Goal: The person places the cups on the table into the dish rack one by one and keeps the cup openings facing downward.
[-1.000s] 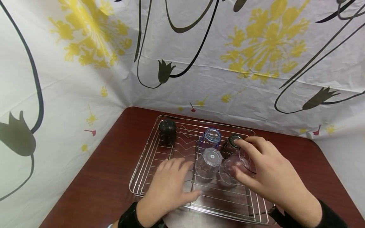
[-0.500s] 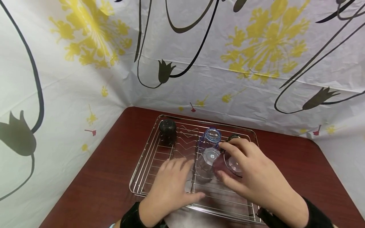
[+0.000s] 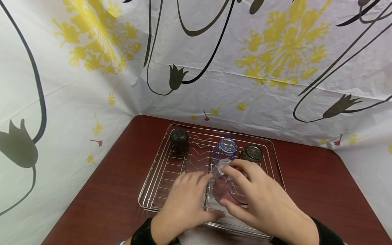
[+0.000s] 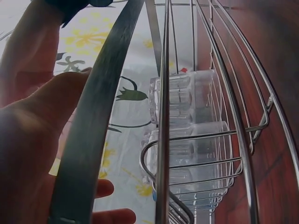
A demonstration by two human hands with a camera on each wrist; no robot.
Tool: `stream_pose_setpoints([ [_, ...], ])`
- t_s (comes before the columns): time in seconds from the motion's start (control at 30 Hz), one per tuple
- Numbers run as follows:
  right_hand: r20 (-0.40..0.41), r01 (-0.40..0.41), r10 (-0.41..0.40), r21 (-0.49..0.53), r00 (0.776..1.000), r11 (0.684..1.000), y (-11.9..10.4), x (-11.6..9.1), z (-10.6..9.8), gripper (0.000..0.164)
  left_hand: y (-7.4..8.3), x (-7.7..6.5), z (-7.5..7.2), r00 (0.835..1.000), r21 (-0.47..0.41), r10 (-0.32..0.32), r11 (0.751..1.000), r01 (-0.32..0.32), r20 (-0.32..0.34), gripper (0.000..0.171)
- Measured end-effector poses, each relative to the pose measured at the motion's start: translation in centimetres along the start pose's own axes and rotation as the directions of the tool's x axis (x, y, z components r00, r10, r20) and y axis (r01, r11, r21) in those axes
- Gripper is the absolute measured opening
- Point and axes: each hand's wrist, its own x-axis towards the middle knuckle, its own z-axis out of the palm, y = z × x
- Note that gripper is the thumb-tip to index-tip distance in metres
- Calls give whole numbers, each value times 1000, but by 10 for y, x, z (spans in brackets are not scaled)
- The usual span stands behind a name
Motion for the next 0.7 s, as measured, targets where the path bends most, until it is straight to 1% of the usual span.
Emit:
stream_pose_setpoints([
  [0.17,8,25,-25,42,1000,999,-6,0,1,58,1,-1,0,999,-27,24,999,-25,-32,97],
  [0.4,-9,77,-77,73,997,994,-11,1,4,54,3,-2,-1,999,-68,40,997,-42,-32,91],
  [0.53,-2,82,-82,77,997,994,-11,1,5,54,3,-2,-3,998,-82,54,995,-56,-31,92],
  [0.7,3,78,-78,84,997,993,-10,0,4,56,0,-1,-10,997,-125,75,989,-79,-33,89],
])
